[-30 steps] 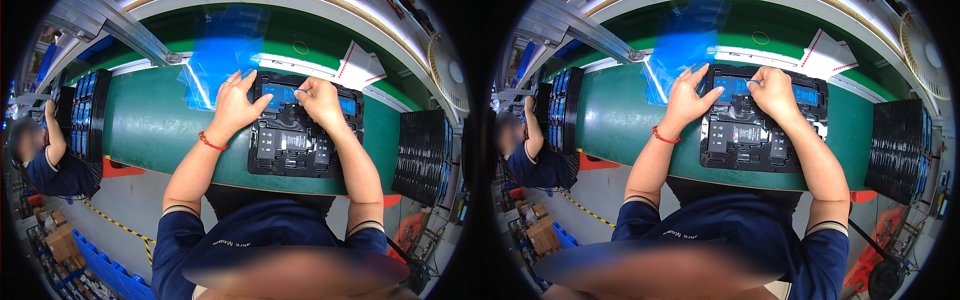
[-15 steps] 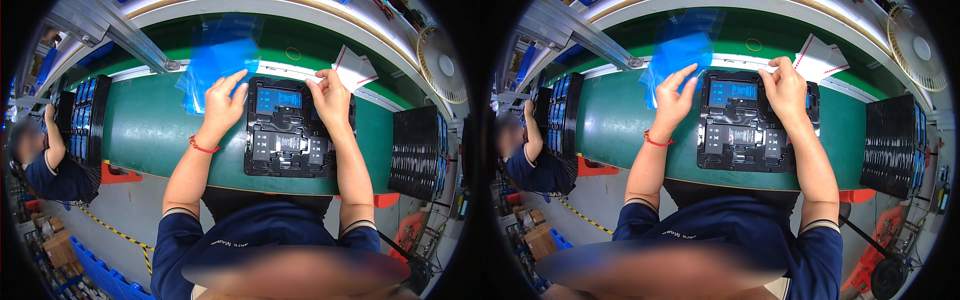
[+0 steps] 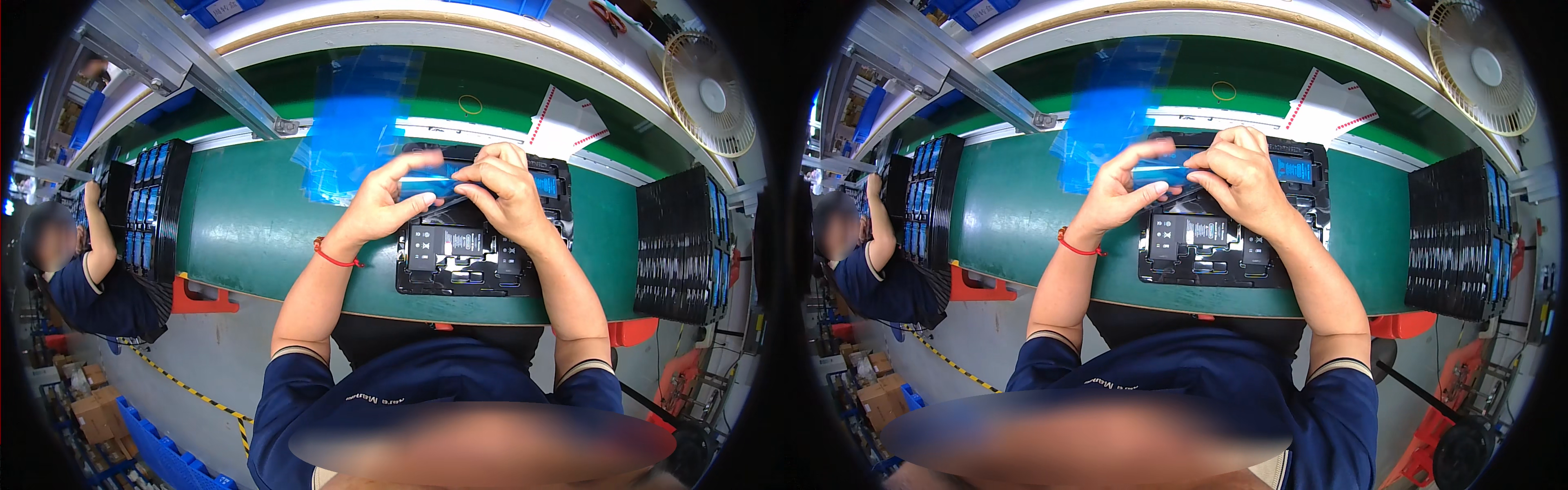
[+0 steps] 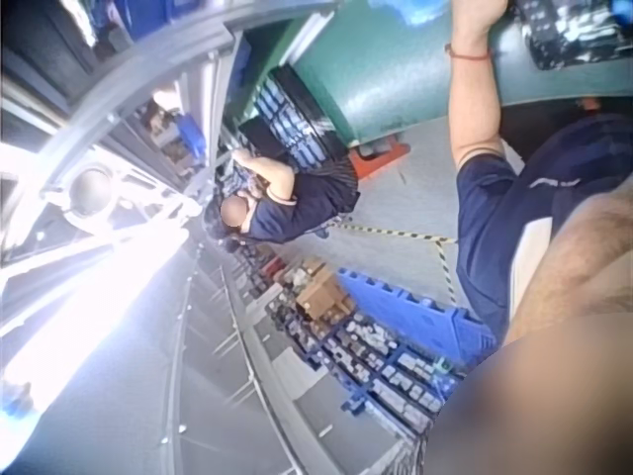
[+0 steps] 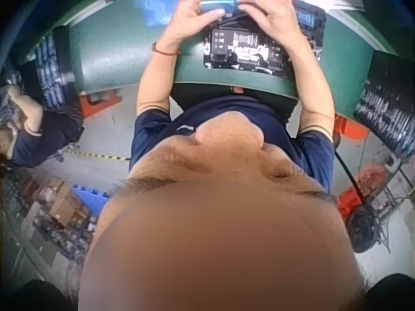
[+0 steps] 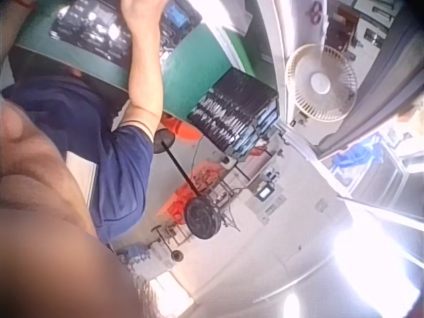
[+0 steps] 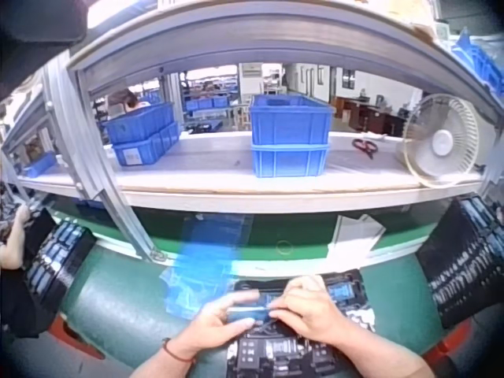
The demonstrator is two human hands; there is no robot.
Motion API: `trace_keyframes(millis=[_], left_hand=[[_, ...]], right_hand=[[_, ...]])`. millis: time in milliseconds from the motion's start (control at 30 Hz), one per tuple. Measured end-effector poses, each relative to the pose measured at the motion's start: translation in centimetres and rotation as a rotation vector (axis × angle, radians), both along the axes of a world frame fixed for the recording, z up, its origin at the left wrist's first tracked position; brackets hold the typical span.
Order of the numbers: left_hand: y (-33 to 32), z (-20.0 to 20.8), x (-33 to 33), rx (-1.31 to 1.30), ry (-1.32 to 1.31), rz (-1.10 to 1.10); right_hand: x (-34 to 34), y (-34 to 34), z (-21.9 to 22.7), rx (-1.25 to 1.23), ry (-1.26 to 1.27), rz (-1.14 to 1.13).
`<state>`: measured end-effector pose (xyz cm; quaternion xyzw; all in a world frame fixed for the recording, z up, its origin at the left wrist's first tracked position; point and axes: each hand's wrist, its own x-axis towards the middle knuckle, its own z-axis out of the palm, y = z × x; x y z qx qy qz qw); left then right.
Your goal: Manually assembling small electronic components into a plastic tray on an assembly line.
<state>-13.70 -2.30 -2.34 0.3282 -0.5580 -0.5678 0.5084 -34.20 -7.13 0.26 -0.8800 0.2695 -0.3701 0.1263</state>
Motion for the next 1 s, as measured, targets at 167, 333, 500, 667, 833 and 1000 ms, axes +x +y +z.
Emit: trace_keyframes(millis=[167,333,500,667,833,1000], left_hand=[[-0.3,-1.0,0.3,0.117,-0.081,0.050],[-0.2,-1.0,0.0,0.067,-0.090,0.069],[-0.2,-1.0,0.0,0.105,-0.095,0.111],[0.2,-0.1,0.0,-0.009,-0.339,0.139],[0.2,-0.6,-0.4,-0.305,-0.495,0.195],[0.1,-0.8,1.7,-0.242,-0.308,0.015]], right_hand=[[-0.5,0.0,-0.2,0.121,-0.022,0.006],[-1.0,0.2,-0.7,0.211,-0.094,-0.011],[-0.9,1.1,-0.4,0.075,-0.122,-0.053],[-1.4,2.3,-0.2,-0.048,-0.188,-0.098],[-2.8,4.2,0.5,-0.010,-0.131,-0.104],[-6.1,7.1,1.5,0.518,-0.505,-0.105]])
